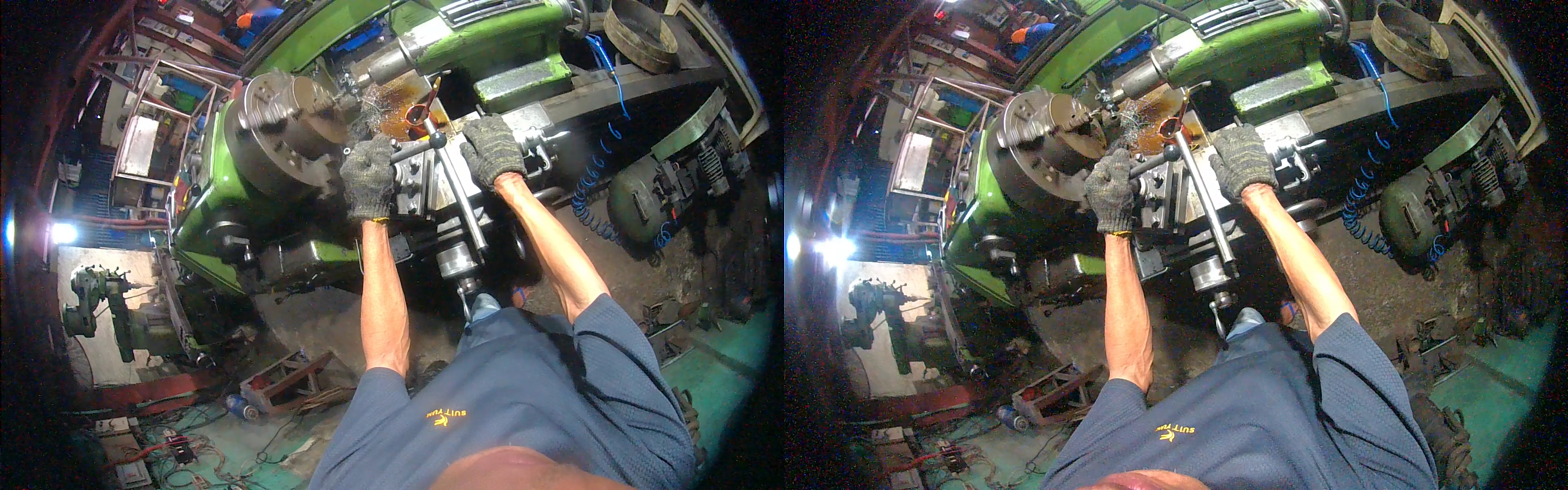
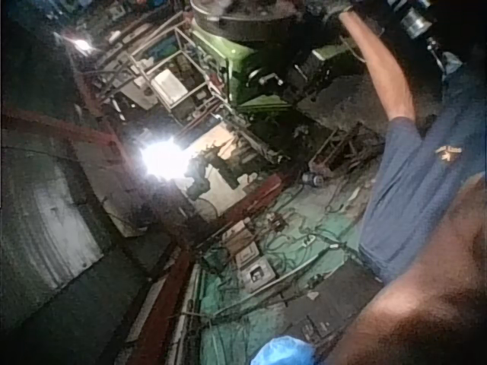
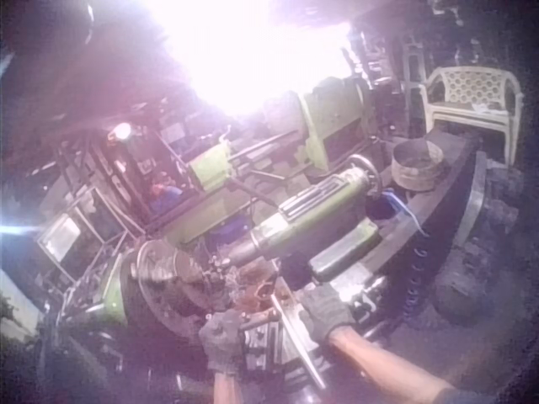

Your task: The person operates a green metal lathe in a workshop, using gloved hands to manipulate the tool post and control levers. They adjust the cutting tool against a rotating metal workpiece, generating metal shavings, and periodically clear debris from the machine bed.

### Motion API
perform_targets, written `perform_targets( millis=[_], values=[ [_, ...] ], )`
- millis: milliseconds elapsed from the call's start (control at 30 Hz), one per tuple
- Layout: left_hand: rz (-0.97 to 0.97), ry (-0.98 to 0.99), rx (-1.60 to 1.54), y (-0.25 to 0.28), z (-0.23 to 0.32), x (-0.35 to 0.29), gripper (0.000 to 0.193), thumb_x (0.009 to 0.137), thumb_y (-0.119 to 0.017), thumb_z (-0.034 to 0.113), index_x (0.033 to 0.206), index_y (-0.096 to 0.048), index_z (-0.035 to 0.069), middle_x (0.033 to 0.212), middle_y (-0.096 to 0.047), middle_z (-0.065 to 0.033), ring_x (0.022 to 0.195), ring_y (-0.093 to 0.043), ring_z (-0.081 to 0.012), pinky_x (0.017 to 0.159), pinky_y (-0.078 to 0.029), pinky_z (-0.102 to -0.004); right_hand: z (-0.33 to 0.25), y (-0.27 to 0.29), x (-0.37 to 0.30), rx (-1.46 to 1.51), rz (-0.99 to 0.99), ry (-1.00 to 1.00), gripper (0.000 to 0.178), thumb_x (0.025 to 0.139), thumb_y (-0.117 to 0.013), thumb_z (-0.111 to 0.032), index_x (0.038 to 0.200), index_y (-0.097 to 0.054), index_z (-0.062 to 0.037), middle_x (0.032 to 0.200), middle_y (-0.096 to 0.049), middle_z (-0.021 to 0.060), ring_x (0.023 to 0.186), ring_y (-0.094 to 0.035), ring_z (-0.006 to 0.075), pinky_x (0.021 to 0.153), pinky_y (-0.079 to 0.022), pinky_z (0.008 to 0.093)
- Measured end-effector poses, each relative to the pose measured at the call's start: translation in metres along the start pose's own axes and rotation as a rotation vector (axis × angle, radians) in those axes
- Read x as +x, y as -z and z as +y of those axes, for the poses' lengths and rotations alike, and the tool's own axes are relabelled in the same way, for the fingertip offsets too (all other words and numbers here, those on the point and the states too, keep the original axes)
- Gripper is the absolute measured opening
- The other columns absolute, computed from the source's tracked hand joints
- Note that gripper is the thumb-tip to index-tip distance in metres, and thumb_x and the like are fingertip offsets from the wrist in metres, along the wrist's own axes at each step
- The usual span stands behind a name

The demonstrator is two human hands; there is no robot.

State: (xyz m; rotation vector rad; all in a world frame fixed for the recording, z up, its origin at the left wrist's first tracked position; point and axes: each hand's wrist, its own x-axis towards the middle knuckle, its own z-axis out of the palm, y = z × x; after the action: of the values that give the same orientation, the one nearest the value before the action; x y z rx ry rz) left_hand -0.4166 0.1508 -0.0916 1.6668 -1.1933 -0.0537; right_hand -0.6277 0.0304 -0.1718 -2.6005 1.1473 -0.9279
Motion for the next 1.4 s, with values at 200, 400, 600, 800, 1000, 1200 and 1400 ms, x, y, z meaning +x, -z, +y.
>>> perform_targets(
  millis=[200, 400, 600, 800, 1000, 1200, 1400],
  values=[
    [0.024, -0.129, 0.085, -0.002, -0.001, 0.002, 0.025, 0.099, -0.062, 0.021, 0.084, -0.071, 0.003, 0.068, -0.061, -0.0058, 0.058, -0.056, -0.0144, 0.055, -0.044, -0.0338, 0.005, -0.006, 0.001, -0.023, 0.022, 0.023, 0.036, 0.086, -0.068, -0.031, 0.112, -0.067, -0.0064, 0.114, -0.066, 0.0179, 0.111, -0.059, 0.0387, 0.104, -0.041, 0.0496],
    [0.042, -0.165, 0.143, 0.002, -0.006, 0.000, 0.024, 0.096, -0.064, 0.023, 0.085, -0.071, 0.003, 0.067, -0.061, -0.0089, 0.058, -0.055, -0.0177, 0.058, -0.045, -0.0367, -0.007, 0.005, 0.003, 0.018, -0.036, 0.001, 0.033, 0.086, -0.067, -0.027, 0.111, -0.067, -0.0049, 0.114, -0.065, 0.0183, 0.112, -0.058, 0.0396, 0.105, -0.041, 0.0501],
    [0.061, -0.126, 0.078, 0.002, 0.008, 0.000, 0.023, 0.094, -0.068, 0.023, 0.082, -0.072, 0.004, 0.070, -0.064, -0.0133, 0.063, -0.059, -0.0235, 0.061, -0.047, -0.0385, -0.001, -0.001, 0.002, 0.025, 0.013, 0.061, 0.032, 0.084, -0.068, -0.023, 0.109, -0.067, -0.0048, 0.110, -0.065, 0.0178, 0.108, -0.057, 0.0398, 0.099, -0.044, 0.0500],
    [0.119, -0.171, 0.045, -0.002, -0.002, 0.002, 0.027, 0.090, -0.071, 0.022, 0.071, -0.067, 0.004, 0.069, -0.063, -0.0157, 0.065, -0.063, -0.0342, 0.061, -0.047, -0.0445, -0.008, -0.001, 0.004, 0.050, 0.015, 0.048, 0.031, 0.083, -0.068, -0.024, 0.108, -0.069, -0.0046, 0.109, -0.066, 0.0177, 0.109, -0.057, 0.0382, 0.100, -0.044, 0.0497],
    [0.146, -0.222, 0.062, -0.004, -0.004, 0.003, 0.030, 0.090, -0.074, 0.018, 0.066, -0.064, 0.003, 0.063, -0.059, -0.0146, 0.058, -0.060, -0.0306, 0.057, -0.044, -0.0418, -0.017, 0.001, 0.008, 0.023, 0.019, 0.046, 0.026, 0.080, -0.066, -0.019, 0.103, -0.068, -0.0069, 0.104, -0.065, 0.0164, 0.103, -0.056, 0.0383, 0.094, -0.045, 0.0492],
    [0.153, -0.290, 0.077, -0.001, 0.001, 0.003, 0.036, 0.091, -0.071, 0.025, 0.064, -0.061, 0.003, 0.064, -0.059, -0.0170, 0.062, -0.060, -0.0362, 0.059, -0.044, -0.0470, -0.013, -0.002, 0.003, -0.060, -0.139, -0.057, 0.038, 0.090, -0.062, -0.032, 0.121, -0.067, -0.0114, 0.116, -0.066, 0.0189, 0.109, -0.062, 0.0397, 0.095, -0.048, 0.0481],
    [0.138, -0.233, 0.063, 0.002, 0.000, 0.002, 0.035, 0.091, -0.069, 0.026, 0.065, -0.063, 0.003, 0.066, -0.060, -0.0169, 0.065, -0.061, -0.0366, 0.062, -0.046, -0.0474, -0.007, -0.014, 0.001, -0.095, -0.161, -0.081, 0.039, 0.096, -0.057, -0.043, 0.121, -0.070, -0.0162, 0.104, -0.072, 0.0193, 0.102, -0.066, 0.0404, 0.089, -0.050, 0.0529]
  ],
)
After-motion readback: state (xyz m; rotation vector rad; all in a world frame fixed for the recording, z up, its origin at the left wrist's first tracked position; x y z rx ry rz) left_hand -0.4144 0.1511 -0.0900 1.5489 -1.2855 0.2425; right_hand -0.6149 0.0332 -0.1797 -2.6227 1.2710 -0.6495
